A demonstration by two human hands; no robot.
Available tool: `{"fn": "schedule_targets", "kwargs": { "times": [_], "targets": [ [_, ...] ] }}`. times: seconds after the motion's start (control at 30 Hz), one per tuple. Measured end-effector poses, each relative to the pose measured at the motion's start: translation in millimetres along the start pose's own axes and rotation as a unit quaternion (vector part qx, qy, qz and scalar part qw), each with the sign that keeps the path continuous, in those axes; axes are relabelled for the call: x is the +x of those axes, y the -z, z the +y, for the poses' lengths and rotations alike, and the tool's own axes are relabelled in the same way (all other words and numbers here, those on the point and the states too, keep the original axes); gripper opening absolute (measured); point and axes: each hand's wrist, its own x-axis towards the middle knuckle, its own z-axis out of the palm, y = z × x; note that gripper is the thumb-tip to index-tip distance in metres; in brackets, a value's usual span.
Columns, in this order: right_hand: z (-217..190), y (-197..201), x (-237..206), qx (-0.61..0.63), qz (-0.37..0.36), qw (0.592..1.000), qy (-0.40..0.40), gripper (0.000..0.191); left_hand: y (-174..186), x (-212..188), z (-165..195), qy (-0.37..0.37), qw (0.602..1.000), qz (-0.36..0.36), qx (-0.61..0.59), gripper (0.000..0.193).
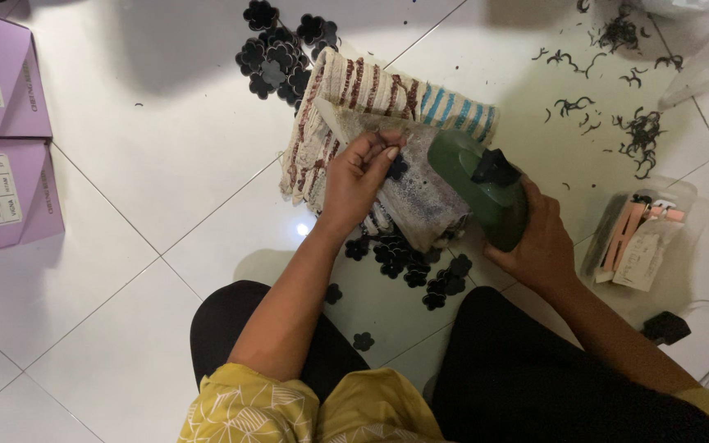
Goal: The person sits on the floor and uses a green hand-held hole punch tool to punch holes in black flower-shaped fabric pieces, working one piece at a time. They position each flower on the punch base, press the tool down, and set the punched piece on a growing pile beside them.
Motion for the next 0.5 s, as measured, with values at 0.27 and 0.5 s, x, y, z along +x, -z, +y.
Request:
{"fn": "schedule_targets", "kwargs": {
  "times": [0.27, 0.5],
  "targets": [
    [-8.7, 11.5, 0.2, 0.000, -0.013, 1.000, -0.010, 0.123, 1.9, -8.9, 6.3, -0.040, 0.985, -0.018, 0.166, 0.021],
    [-16.0, 42.5, -4.9, 0.074, 0.002, 0.997, 0.013, 0.117, -1.2, -16.7, -9.3, -0.151, 0.962, 0.012, 0.225, 0.020]
  ]
}}
